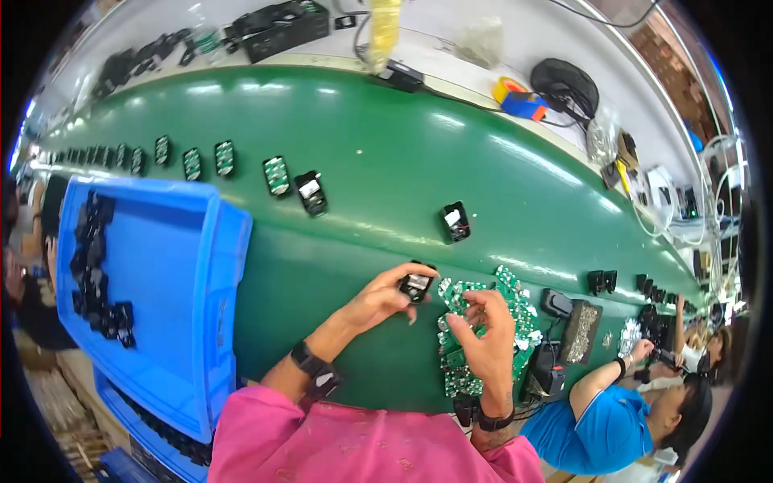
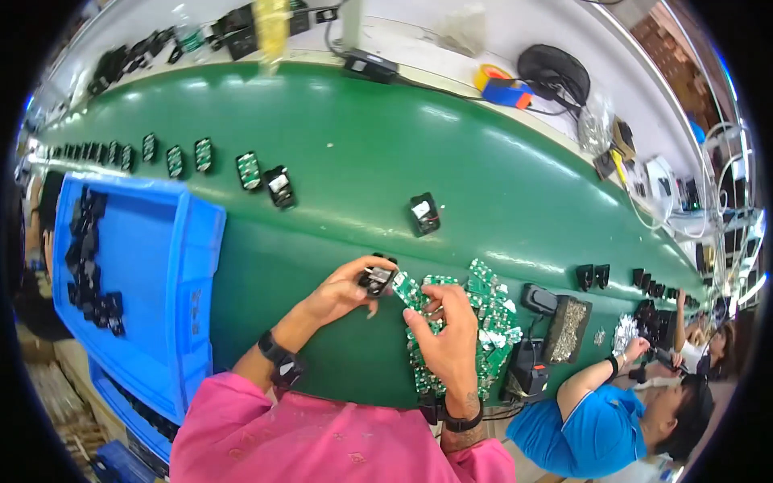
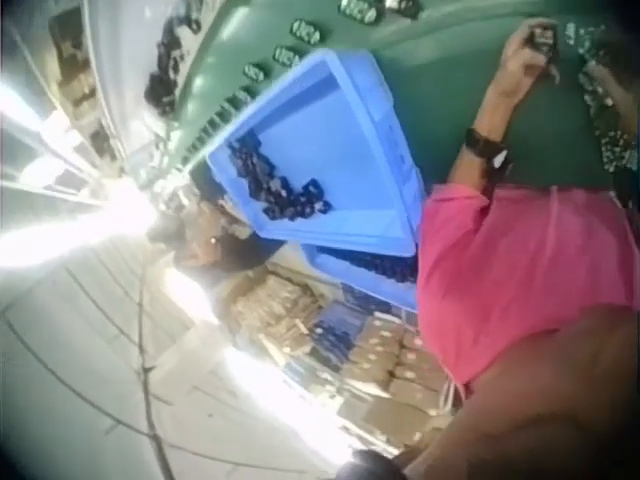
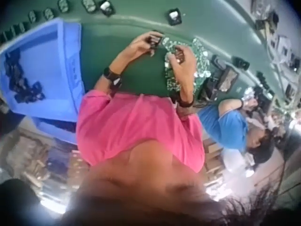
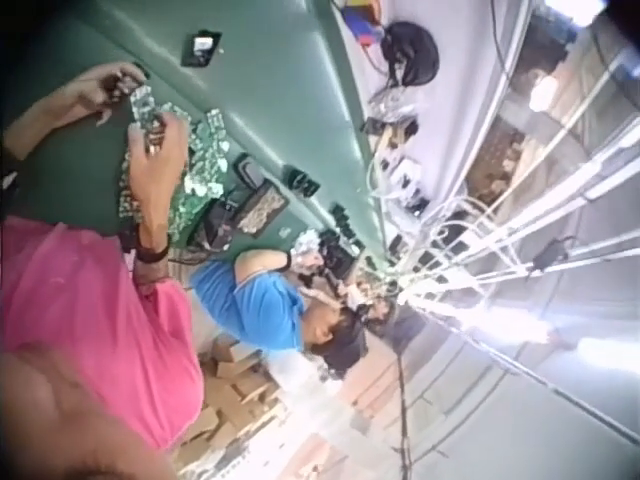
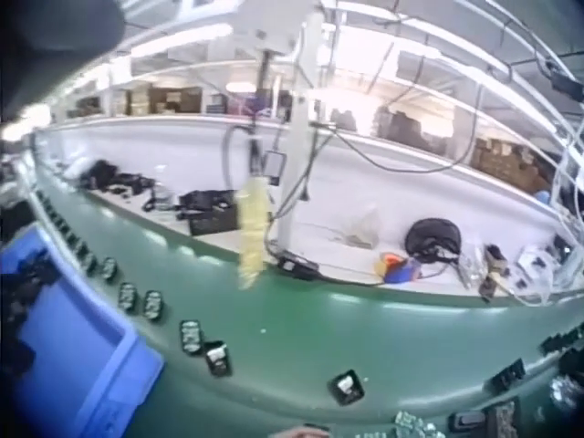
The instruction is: The person picks up a black housing and a circuit board, fits the board into the housing, and places the assembled unit onto the conveyor belt. This process is repeated several times before the person moves the blue bins.
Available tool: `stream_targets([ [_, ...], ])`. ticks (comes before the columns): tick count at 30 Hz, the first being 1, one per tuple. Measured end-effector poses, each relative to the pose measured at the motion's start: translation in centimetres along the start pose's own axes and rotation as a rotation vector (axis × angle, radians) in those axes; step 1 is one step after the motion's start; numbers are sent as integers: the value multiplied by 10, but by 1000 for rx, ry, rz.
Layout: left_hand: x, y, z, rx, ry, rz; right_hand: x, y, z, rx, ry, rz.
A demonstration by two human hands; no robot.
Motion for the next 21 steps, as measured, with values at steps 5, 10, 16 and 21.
stream_targets([
  [5, -2, -9, 2, 147, 85, -471, 25, 17, 13, -44, -132, -69],
  [10, 2, 3, -3, 117, 138, -449, 28, 14, 30, -191, -219, 51],
  [16, 7, 12, 0, 112, 108, -446, 28, 15, 42, -202, -216, 56],
  [21, 8, 24, 2, 140, 54, -445, 15, 19, 41, -205, -186, 104],
])
Point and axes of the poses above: each hand's wrist, its own z-axis away from the middle knuckle, its own y-axis out of the palm, x = y × z, the point moved 7 cm from there along -z, towards the middle knuckle, and after that the axes turned 15 degrees about y, right-handed, at the moved point
